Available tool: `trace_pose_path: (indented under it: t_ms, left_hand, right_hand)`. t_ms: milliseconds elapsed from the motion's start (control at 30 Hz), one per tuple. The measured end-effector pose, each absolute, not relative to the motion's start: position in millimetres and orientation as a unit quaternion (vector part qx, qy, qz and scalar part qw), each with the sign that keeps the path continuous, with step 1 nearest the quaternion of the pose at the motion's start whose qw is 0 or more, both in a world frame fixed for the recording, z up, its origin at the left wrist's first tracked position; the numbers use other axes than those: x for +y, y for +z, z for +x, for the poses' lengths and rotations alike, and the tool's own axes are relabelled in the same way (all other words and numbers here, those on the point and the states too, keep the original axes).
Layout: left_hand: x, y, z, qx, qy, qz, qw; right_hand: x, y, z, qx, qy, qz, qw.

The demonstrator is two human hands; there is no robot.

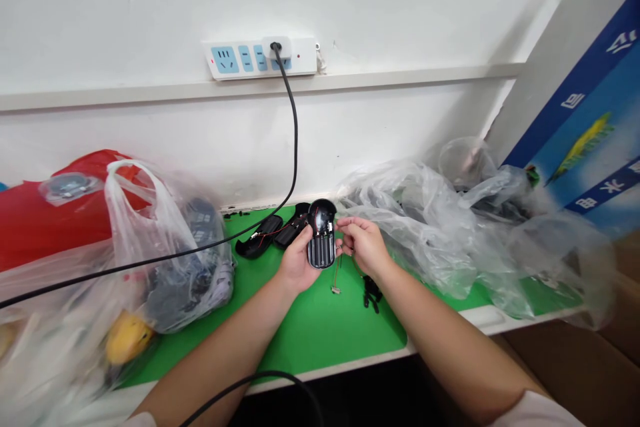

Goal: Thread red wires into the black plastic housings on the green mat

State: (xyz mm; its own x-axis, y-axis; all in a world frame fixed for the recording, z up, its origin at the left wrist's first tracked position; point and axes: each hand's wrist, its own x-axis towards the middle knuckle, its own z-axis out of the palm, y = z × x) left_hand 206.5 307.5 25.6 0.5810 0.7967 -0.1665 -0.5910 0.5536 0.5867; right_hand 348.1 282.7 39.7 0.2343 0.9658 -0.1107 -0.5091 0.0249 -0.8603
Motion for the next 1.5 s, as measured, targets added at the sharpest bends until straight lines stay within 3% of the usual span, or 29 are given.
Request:
trace_pose_path:
  t_ms: [300,500,833,933,1067,1200,1367,1500]
  left_hand:
    - [304,24,209,0.229,0.432,0.304,0.818]
    - [301,11,213,0.242,0.491,0.525,0.652]
    - [295,11,211,0.270,0.481,0.713,0.433]
    - [291,18,213,0.273,0.509,0.669,0.468]
    - [296,22,214,0.286,0.537,0.498,0.618]
    - [308,23,211,0.305,0.535,0.312,0.723]
    - [310,25,211,0.289,0.482,0.241,0.791]
    - [308,28,211,0.292,0.460,0.229,0.807]
  right_hand:
    - [281,38,350,-0.323,0.550,-0.430,0.639]
    - [283,27,343,-0.440,0.377,-0.527,0.622]
    - [283,8,326,-0.311,0.379,-0.517,0.702]
    - [282,13,323,-0.280,0.437,-0.485,0.704]
    - [284,21,326,-0.288,0.469,-0.476,0.686]
    - [282,27,333,-0.350,0.418,-0.498,0.674]
    - [276,33,336,-0.462,0.242,-0.502,0.690]
    - [278,29,340,-0.489,0.245,-0.505,0.668]
